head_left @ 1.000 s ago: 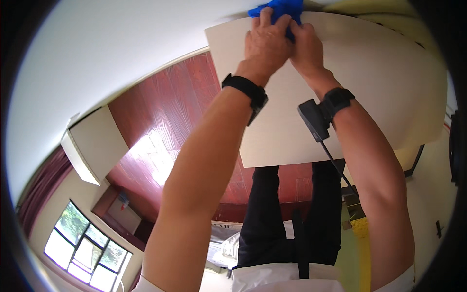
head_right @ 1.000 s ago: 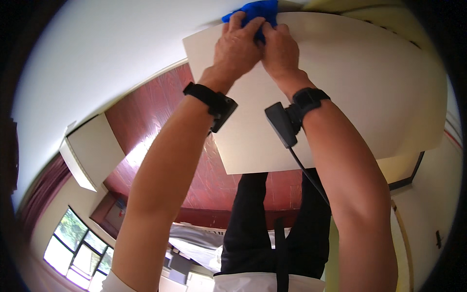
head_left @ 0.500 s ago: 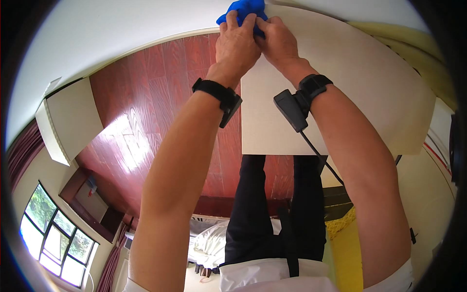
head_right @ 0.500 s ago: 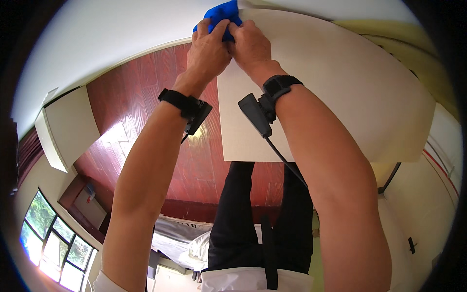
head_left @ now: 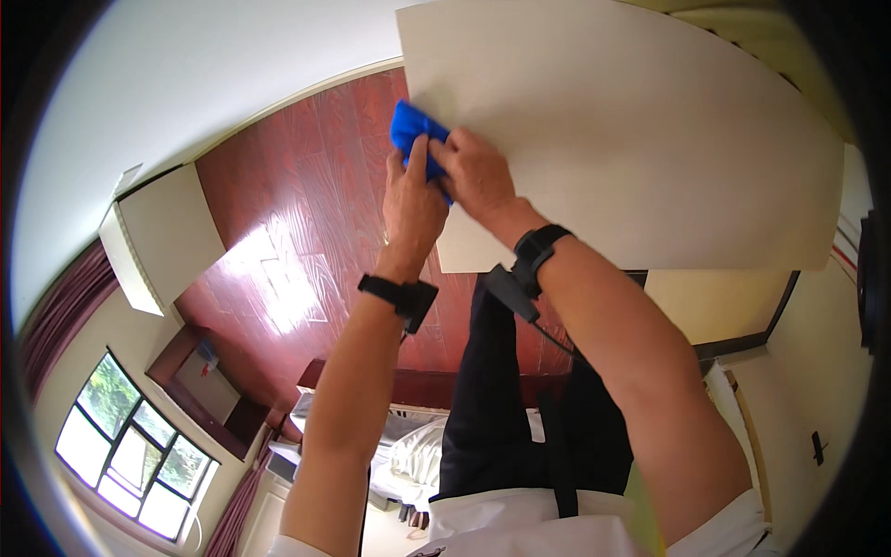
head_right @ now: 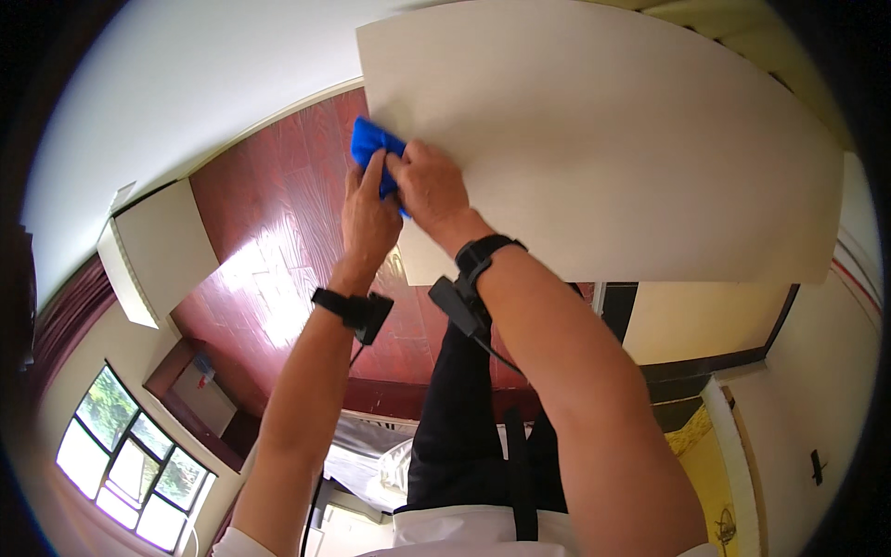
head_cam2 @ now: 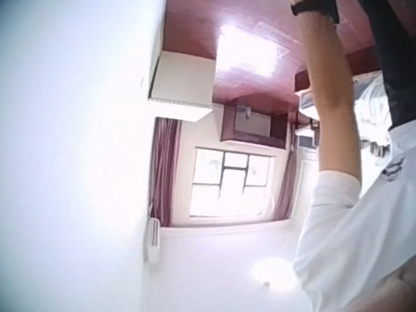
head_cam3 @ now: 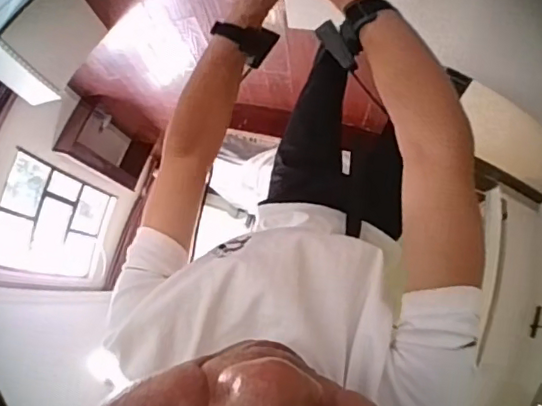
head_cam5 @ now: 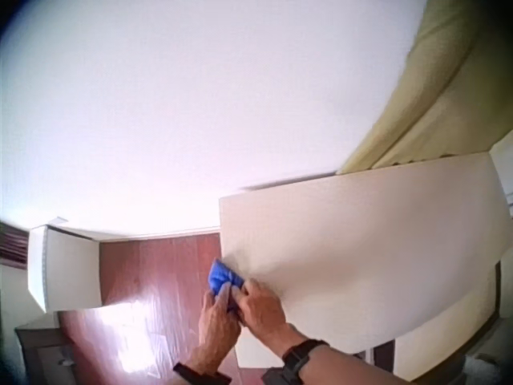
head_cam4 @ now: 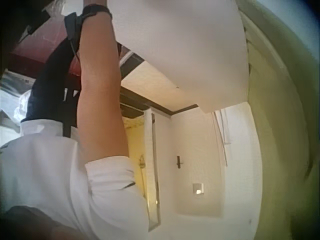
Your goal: The recorder is wiping the top surface of a white desk using a blue cloth.
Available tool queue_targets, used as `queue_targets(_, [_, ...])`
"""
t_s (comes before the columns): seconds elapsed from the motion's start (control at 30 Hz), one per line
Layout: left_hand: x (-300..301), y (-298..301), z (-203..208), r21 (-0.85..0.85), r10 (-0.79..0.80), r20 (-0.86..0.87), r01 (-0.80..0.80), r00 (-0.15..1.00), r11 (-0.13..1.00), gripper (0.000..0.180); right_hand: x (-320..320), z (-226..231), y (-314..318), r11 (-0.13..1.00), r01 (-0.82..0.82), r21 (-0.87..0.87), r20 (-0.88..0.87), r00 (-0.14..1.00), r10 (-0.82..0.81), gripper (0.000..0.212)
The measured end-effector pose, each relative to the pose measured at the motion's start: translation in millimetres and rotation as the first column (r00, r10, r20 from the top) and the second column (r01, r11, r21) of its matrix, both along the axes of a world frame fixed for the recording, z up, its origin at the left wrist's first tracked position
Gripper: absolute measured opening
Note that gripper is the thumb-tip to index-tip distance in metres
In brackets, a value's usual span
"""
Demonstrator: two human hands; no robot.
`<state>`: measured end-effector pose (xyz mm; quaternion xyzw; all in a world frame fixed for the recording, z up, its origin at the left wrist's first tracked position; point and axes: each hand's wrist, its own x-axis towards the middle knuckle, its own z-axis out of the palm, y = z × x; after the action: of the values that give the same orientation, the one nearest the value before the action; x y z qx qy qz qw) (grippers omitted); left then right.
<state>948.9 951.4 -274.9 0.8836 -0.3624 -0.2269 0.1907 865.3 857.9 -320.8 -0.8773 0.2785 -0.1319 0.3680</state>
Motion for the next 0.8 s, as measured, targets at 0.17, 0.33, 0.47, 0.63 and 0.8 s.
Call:
queue_targets(0.17, [-56.0,68.9,-2.2,0.066,0.132,0.0,-0.131,0.991,0.989,0.056,-47.8,2.7,69.6,0.995,-0.077,0.065,-0.044,0.996,0.08,0.029])
queue_targets(0.33, [-107.7,98.2,-7.1,0.013,0.126,0.134,-0.129,0.983,0.992,0.057,-91.5,12.6,93.7,0.992,-0.104,0.066,-0.071,0.992,0.109,0.029])
queue_targets(0.47, [-139.4,76.5,-3.3,0.091,0.1,0.15,-0.115,0.984,0.989,0.055,-128.3,8.8,81.4,0.993,-0.091,0.078,-0.118,0.988,0.1,0.029])
queue_targets(0.63, [-181.2,29.0,0.4,0.005,-0.096,0.1,0.096,0.99,0.995,0.063,-193.0,7.2,56.9,0.996,0.089,0.001,-0.106,0.99,-0.088,0.031])
queue_targets(0.8, [-188.7,-5.6,9.0,0.006,-0.261,-0.046,0.262,0.964,0.965,0.067,-220.3,28.3,59.3,0.913,0.404,0.056,-0.16,0.906,-0.391,0.046])
